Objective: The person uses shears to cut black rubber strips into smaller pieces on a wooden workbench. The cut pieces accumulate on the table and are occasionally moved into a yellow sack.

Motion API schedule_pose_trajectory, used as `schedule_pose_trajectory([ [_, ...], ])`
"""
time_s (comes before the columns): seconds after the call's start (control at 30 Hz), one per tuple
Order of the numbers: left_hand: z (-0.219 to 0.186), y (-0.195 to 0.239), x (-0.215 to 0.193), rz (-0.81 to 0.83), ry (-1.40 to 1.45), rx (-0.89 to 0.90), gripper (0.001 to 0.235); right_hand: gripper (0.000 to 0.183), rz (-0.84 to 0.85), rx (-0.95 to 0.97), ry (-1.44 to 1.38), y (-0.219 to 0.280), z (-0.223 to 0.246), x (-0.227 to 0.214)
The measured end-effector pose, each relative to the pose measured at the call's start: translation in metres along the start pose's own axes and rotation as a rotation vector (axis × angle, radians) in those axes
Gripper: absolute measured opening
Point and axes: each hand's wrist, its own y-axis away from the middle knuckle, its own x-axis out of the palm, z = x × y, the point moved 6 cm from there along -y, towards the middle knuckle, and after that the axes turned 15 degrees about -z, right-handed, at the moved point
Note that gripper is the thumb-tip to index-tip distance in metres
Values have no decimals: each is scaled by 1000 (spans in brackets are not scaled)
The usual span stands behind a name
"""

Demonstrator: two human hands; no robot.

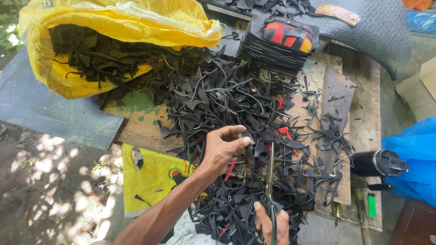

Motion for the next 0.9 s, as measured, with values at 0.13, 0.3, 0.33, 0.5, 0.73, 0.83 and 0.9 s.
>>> schedule_pose_trajectory([
  [0.13, -13, 6, 8, -56, 104, -110, 30, 34, 17, -93, 26, 3, 12, 1],
  [0.3, -20, 11, 15, -101, 168, -147, 24, 36, 19, 37, 49, 4, 5, 4],
  [0.33, -20, 12, 15, -124, 171, -158, 24, 33, 13, -83, 63, 8, 10, 2],
  [0.5, -24, 19, 17, -128, 173, -118, 30, 44, 35, -237, 88, 19, 13, -3],
  [0.73, -14, 27, 20, -116, 212, -186, 18, 45, 143, -201, 139, 11, 25, 6],
  [0.83, -5, 32, 21, -121, 168, -249, 18, 43, 181, -185, 134, 8, 35, 11],
  [0.9, 2, 37, 22, -128, 173, -291, 17, 42, 142, -249, 97, 12, 44, 12],
])
